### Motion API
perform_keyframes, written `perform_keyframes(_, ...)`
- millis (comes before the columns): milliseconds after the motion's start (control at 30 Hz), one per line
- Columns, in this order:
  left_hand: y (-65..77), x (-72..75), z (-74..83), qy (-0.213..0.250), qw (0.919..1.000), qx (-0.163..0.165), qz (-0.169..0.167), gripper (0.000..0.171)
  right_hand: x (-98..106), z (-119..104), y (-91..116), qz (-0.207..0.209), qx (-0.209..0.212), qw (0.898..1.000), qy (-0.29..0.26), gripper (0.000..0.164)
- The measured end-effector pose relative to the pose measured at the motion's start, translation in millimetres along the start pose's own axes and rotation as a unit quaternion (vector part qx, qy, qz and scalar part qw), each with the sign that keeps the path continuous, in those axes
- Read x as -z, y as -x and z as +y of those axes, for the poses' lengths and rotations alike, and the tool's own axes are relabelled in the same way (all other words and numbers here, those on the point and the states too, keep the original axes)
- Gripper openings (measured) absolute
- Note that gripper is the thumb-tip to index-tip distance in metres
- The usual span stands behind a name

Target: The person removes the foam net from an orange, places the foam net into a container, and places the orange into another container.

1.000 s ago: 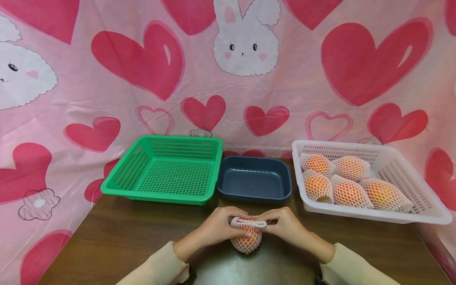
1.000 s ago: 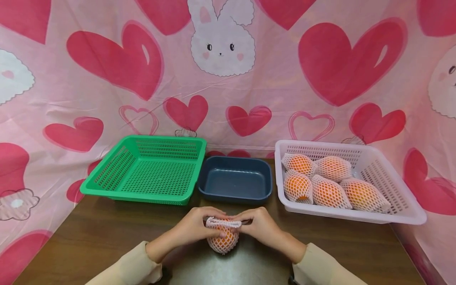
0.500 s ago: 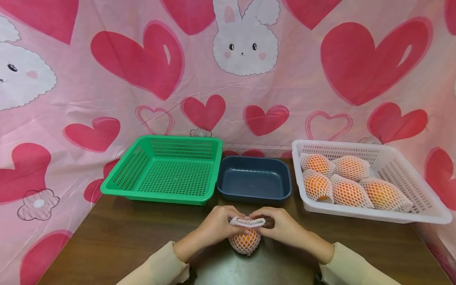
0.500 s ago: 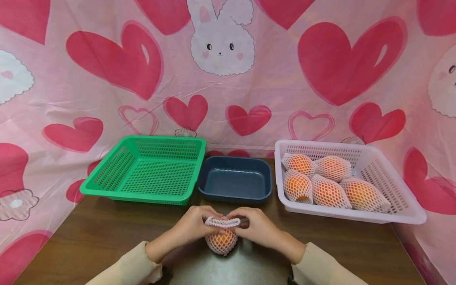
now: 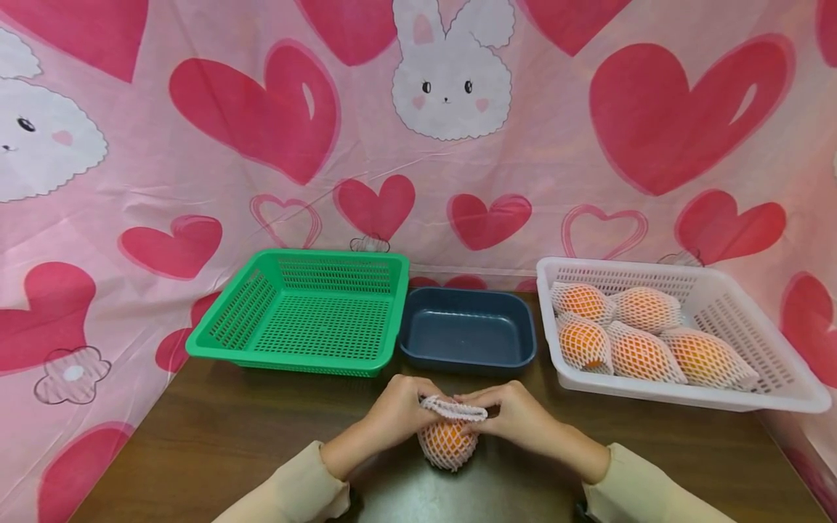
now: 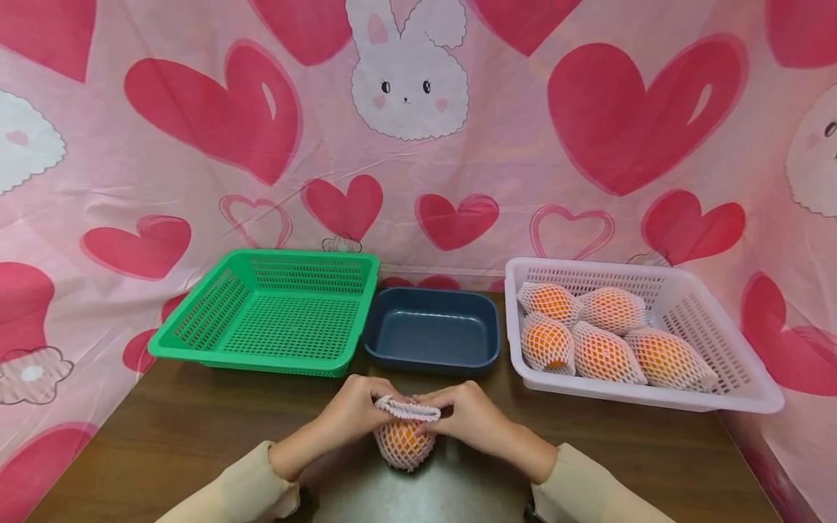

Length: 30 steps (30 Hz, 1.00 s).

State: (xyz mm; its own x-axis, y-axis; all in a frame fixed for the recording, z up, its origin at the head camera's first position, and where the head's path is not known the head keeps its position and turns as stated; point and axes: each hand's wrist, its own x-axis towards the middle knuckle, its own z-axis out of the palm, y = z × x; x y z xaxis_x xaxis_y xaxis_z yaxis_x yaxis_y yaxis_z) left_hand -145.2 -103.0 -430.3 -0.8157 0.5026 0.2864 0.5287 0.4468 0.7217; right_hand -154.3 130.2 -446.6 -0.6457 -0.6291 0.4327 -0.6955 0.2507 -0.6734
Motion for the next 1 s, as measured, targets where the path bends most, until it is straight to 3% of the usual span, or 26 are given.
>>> perform_keyframes(333, -1.3, -3.5, -1.4, 0.047, 0.9984, 0.007, 0.031, 0.016, -3.1, -2.7, -1.8, 0.056, 0.062, 0.996, 0.037, 0.022)
perform_keyframes(467, -3.3, -0.2, -3.4, 0.036, 0.999, 0.02, 0.016, 0.02, -4.7, -0.8, -1.4, 0.078, 0.071, 0.993, 0.06, 0.027)
perform_keyframes(633, -2.3, 5.9, -5.8, 0.019, 0.996, 0.069, -0.053, 0.052, -4.2, 3.2, 1.2, 0.081, 0.001, 0.996, 0.037, 0.023)
perform_keyframes(733, -0.4, 6.1, -8.1, 0.016, 0.9935, 0.08, -0.079, 0.052, -1.9, 4.8, 2.8, 0.052, -0.057, 0.997, 0.01, 0.027)
perform_keyframes(867, 0.9, 4.9, -10.1, 0.031, 0.9935, 0.083, -0.072, 0.04, 1.1, 6.0, 3.9, 0.002, -0.103, 0.994, -0.023, 0.043)
perform_keyframes(1000, 2.5, 3.8, -10.5, 0.037, 0.9949, 0.081, -0.049, 0.039, 1.9, 4.9, 2.6, -0.017, -0.114, 0.993, -0.041, 0.043)
